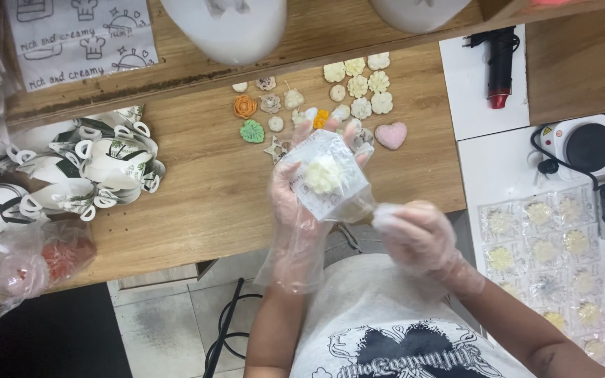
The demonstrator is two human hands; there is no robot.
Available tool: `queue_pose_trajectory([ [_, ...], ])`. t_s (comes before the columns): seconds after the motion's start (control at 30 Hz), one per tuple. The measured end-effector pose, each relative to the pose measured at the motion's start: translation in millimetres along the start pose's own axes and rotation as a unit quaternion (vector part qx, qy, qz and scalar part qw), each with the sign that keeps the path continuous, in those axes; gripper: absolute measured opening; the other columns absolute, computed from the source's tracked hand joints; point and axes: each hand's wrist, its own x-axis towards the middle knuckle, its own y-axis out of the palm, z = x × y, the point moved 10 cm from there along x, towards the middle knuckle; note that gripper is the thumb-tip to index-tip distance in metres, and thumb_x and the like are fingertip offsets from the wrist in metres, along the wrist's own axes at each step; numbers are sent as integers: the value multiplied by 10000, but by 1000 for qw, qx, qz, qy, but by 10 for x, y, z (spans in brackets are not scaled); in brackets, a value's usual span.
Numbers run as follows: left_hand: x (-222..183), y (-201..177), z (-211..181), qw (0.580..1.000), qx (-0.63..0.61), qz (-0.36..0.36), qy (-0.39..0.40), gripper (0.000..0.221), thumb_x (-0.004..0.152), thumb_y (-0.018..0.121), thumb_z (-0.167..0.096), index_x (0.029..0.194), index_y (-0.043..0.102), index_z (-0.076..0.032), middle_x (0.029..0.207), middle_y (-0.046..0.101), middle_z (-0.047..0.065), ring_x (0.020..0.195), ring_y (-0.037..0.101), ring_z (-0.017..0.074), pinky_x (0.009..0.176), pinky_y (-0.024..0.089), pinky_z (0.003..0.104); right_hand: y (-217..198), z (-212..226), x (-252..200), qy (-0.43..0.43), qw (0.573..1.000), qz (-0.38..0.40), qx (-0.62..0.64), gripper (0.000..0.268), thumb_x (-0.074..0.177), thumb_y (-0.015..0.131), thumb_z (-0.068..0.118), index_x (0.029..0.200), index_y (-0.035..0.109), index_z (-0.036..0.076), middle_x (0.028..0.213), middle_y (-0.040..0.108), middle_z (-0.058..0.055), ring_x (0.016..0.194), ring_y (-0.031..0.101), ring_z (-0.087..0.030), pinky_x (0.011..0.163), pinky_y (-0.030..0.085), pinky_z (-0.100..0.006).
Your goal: The person places wax melt items into small plastic bags and seals them by hand.
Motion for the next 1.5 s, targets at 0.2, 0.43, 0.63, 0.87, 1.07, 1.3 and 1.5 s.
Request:
queue_pose_trajectory([
  [0.2, -153, 242, 190, 995, -25, -11, -97, 584, 972, 461, -225, 1527, 408, -52, 1523, 456, 280, 1455, 402, 477, 1161, 360, 705, -462, -80, 843, -38, 992, 73, -100, 485, 888, 829, 277, 1289, 572, 190, 1357, 536, -87, 1294, 493, -250, 1113, 441, -432],
  [0.43, -331, 102, 293, 986, 38, 20, -162, 573, 1051, 417, -161, 1593, 388, 22, 1577, 478, 253, 1383, 520, 371, 1144, 450, 486, -380, 470, 1163, -220, 965, 136, -35, 464, 904, 775, 280, 1350, 649, 284, 1474, 566, -14, 1386, 490, -220, 1184, 418, -455],
  [0.63, -445, 113, 437, 978, 20, -22, -205, 566, 1000, 389, -183, 1539, 390, -11, 1482, 496, 264, 1303, 588, 341, 1113, 502, 483, -282, 486, 1155, -194, 959, 167, 119, 519, 893, 778, 225, 1379, 608, 155, 1462, 572, -123, 1362, 574, -302, 1128, 485, -485],
  [0.87, -574, -90, 600, 961, -86, -89, -246, 514, 1076, 402, -301, 1513, 431, -32, 1372, 586, 201, 1220, 617, 314, 1076, 516, 497, -63, 13, 1001, 82, 940, 171, 284, 568, 859, 793, 223, 1385, 583, 181, 1349, 678, -63, 1200, 698, -234, 1007, 581, -393],
  [1.07, -529, -438, 67, 922, 351, -131, -98, 703, 980, 578, -495, 1494, 420, -43, 1334, 580, 131, 1191, 585, 230, 1031, 500, 434, 395, -482, 526, 485, 751, 235, 382, 460, 927, 659, 293, 1350, 637, 113, 1175, 754, -72, 1036, 723, -136, 869, 612, -316],
  [1.3, -473, -774, 31, 881, 459, -20, -115, 514, 933, 734, -74, 1402, 552, 28, 1353, 633, 133, 1245, 628, 177, 1063, 541, 333, 523, -468, 336, 534, 710, 294, 353, 449, 934, 650, 349, 1290, 708, 80, 1130, 785, -53, 1036, 687, -78, 925, 544, -277],
  [1.5, -412, -977, -4, 847, 488, -167, -127, 310, 930, 701, -78, 1222, 640, 6, 1116, 702, 87, 966, 687, 156, 813, 575, 323, 415, -565, 435, 546, 740, 227, 319, 440, 926, 656, 341, 1270, 707, 71, 1077, 767, -65, 991, 703, -95, 879, 559, -256],
])
